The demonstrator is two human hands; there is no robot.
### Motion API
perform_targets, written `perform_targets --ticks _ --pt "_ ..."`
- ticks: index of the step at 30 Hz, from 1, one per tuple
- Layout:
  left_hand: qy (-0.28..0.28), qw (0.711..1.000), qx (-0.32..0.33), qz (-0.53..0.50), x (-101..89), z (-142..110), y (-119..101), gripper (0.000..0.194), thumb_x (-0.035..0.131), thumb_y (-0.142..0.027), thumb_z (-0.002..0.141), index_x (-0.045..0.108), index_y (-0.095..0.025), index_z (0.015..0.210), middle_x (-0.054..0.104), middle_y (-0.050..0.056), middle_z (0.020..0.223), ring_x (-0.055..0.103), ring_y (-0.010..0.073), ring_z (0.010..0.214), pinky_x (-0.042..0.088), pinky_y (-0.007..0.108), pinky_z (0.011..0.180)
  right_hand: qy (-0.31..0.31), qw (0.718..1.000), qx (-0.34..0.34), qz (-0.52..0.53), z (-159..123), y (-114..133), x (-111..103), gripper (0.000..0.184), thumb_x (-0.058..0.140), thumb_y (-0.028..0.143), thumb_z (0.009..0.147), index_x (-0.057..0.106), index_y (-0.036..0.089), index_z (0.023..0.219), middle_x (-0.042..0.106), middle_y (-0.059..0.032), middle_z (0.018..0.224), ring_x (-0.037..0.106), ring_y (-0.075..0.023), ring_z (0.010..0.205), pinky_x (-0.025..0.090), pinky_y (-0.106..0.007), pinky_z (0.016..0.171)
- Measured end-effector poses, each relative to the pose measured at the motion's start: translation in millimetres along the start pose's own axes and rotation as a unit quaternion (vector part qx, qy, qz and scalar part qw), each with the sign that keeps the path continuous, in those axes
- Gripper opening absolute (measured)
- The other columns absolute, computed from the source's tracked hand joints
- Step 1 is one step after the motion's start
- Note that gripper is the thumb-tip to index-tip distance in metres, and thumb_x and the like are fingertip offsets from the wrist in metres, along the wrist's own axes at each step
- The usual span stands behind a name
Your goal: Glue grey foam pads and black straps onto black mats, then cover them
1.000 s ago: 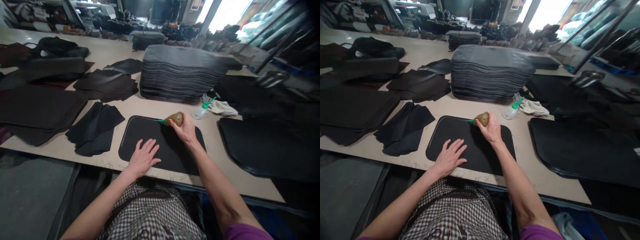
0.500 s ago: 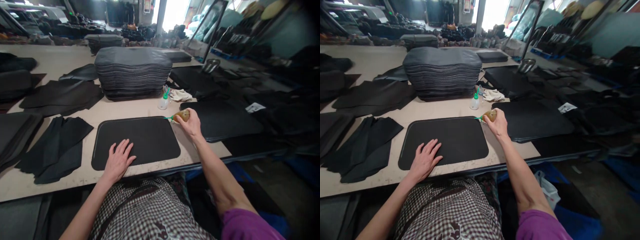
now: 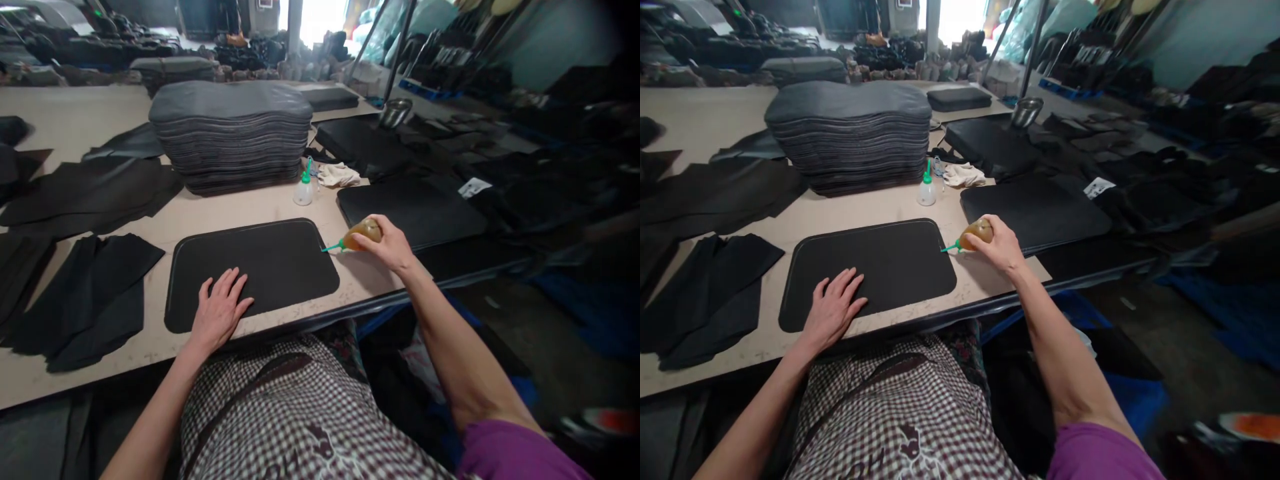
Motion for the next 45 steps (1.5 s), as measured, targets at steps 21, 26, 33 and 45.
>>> perform_targets --ticks 21,26,33,45 --pt "0.009 0.986 -0.053 -0.156 -3.4 -1 16 0.062 0.029 -0.058 0.105 0.050 -0.023 0.151 0.021 0.015 0.173 0.020 0.0323 0.160 0.022 0.060 0.127 0.079 0.976 0.105 0.173 -122 33 19 0.057 0.075 0.067 0.083 0.062 0.024 0.118 0.067 -0.0040 0.105 0.065 -0.0285 0.094 0.054 -0.042 0.085" --pt "-0.065 0.923 -0.151 -0.348 -24.9 -13 43 0.069 0.015 -0.063 0.105 0.048 -0.023 0.151 0.036 0.013 0.166 0.032 0.0228 0.156 0.024 0.050 0.131 0.127 0.968 0.063 0.207 -123 87 61 0.053 0.073 0.064 0.087 0.060 0.025 0.121 0.066 -0.0034 0.107 0.064 -0.0268 0.094 0.054 -0.040 0.084" --pt "-0.193 0.894 -0.226 -0.334 -66.6 -55 85 0.069 0.018 -0.064 0.105 0.056 -0.022 0.145 0.052 0.011 0.155 0.044 0.0224 0.148 0.026 0.047 0.130 0.162 0.956 -0.010 0.245 -114 167 119 0.048 0.072 0.061 0.089 0.059 0.024 0.117 0.065 -0.0049 0.107 0.063 -0.0271 0.093 0.054 -0.041 0.086" --pt "-0.271 0.853 -0.287 -0.343 -84.2 -117 111 0.066 0.017 -0.057 0.108 0.062 -0.018 0.137 0.055 0.012 0.154 0.046 0.0206 0.148 0.028 0.043 0.129 0.176 0.938 -0.100 0.280 -101 264 207 0.049 0.069 0.062 0.089 0.057 0.024 0.117 0.065 -0.0083 0.114 0.063 -0.0289 0.102 0.053 -0.044 0.096"
Point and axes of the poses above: each hand's wrist, its own z-axis towards the middle knuckle, its own x-axis out of the palm, y = z × x, the point moved 3 cm from there along z, towards the middle knuckle
